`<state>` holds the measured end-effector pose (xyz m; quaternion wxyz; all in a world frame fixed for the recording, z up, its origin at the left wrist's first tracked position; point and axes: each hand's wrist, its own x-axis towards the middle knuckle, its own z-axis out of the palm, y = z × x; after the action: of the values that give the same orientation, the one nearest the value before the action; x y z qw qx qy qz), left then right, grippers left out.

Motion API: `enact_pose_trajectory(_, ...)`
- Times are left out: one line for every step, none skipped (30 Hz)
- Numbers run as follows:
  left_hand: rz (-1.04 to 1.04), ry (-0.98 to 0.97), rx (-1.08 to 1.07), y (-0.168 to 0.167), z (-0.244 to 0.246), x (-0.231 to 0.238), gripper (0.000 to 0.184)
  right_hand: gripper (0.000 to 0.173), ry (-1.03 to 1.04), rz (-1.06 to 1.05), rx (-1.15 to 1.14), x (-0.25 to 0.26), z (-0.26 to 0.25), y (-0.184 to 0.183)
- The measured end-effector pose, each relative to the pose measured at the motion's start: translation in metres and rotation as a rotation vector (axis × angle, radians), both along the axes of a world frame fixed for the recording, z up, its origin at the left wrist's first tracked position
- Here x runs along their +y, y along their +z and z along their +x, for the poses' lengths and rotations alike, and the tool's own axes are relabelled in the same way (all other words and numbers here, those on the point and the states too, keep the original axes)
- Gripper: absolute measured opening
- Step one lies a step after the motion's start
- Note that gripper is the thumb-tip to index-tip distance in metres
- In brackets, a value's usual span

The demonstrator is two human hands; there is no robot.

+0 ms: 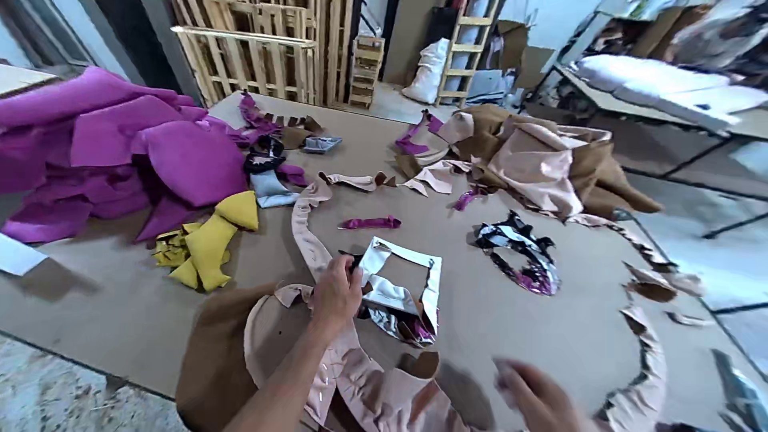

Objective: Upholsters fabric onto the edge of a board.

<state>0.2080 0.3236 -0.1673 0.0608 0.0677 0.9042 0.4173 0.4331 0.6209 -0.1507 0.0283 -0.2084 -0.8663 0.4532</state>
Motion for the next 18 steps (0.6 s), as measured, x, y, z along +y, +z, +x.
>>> enact_pose_trajectory(-0.011,-0.021,-0.07,-0.002,-0.013,0.01,0.049,0.036,-0.024,-0.073,-0.009,-0.001,-0.04,-0.013)
enact_pose_trajectory(0.008,-0.043,-0.14,-0.006,-0.023,0.018,0.051,0.037,-0.042,-0.145,-0.043,-0.004,-0.076,-0.023)
enact_pose_trajectory(0.077,-0.067,-0.192,-0.01,-0.03,0.023,0.05,0.036,-0.056,-0.183,-0.063,-0.01,-0.106,-0.03)
enact_pose_trajectory(0.166,-0.09,-0.211,-0.013,-0.032,0.026,0.046,0.035,-0.066,-0.181,-0.043,-0.016,-0.127,-0.034)
enact_pose_trajectory(0.245,-0.102,-0.175,-0.012,-0.029,0.026,0.04,0.032,-0.062,-0.165,-0.005,-0.022,-0.14,-0.033)
enact_pose_trajectory(0.316,-0.102,-0.113,-0.003,-0.021,0.024,0.037,0.031,-0.056,-0.174,0.048,-0.027,-0.145,-0.027)
enact_pose_trajectory(0.375,-0.095,-0.045,0.012,-0.01,0.021,0.035,0.032,-0.047,-0.215,0.129,-0.03,-0.142,-0.017)
enact_pose_trajectory(0.425,-0.086,0.024,0.029,0.005,0.017,0.035,0.034,-0.028,-0.278,0.226,-0.031,-0.133,-0.005)
enact_pose_trajectory(0.46,-0.093,0.079,0.047,0.023,0.013,0.036,0.035,0.01,-0.328,0.311,-0.029,-0.121,0.01)
enact_pose_trajectory(0.479,-0.121,0.112,0.063,0.045,0.011,0.037,0.032,0.059,-0.367,0.375,-0.026,-0.107,0.026)
enact_pose_trajectory(0.488,-0.156,0.108,0.076,0.07,0.012,0.04,0.028,0.12,-0.41,0.417,-0.019,-0.094,0.04)
enact_pose_trajectory(0.491,-0.192,0.094,0.086,0.098,0.014,0.041,0.024,0.195,-0.444,0.432,-0.012,-0.079,0.053)
enact_pose_trajectory(0.502,-0.224,0.08,0.09,0.129,0.017,0.042,0.027,0.289,-0.471,0.433,-0.004,-0.064,0.064)
enact_pose_trajectory(0.525,-0.244,0.055,0.09,0.159,0.02,0.046,0.036,0.402,-0.488,0.407,0.005,-0.047,0.075)
enact_pose_trajectory(0.565,-0.244,0.007,0.087,0.188,0.024,0.051,0.049,0.497,-0.476,0.363,0.014,-0.032,0.084)
enact_pose_trajectory(0.618,-0.234,-0.079,0.081,0.219,0.027,0.054,0.061,0.55,-0.451,0.294,0.022,-0.013,0.087)
enact_pose_trajectory(0.674,-0.218,-0.174,0.074,0.251,0.031,0.052,0.068,0.564,-0.44,0.213,0.029,0.013,0.083)
enact_pose_trajectory(0.72,-0.184,-0.243,0.063,0.281,0.037,0.05,0.072,0.575,-0.429,0.139,0.035,0.04,0.072)
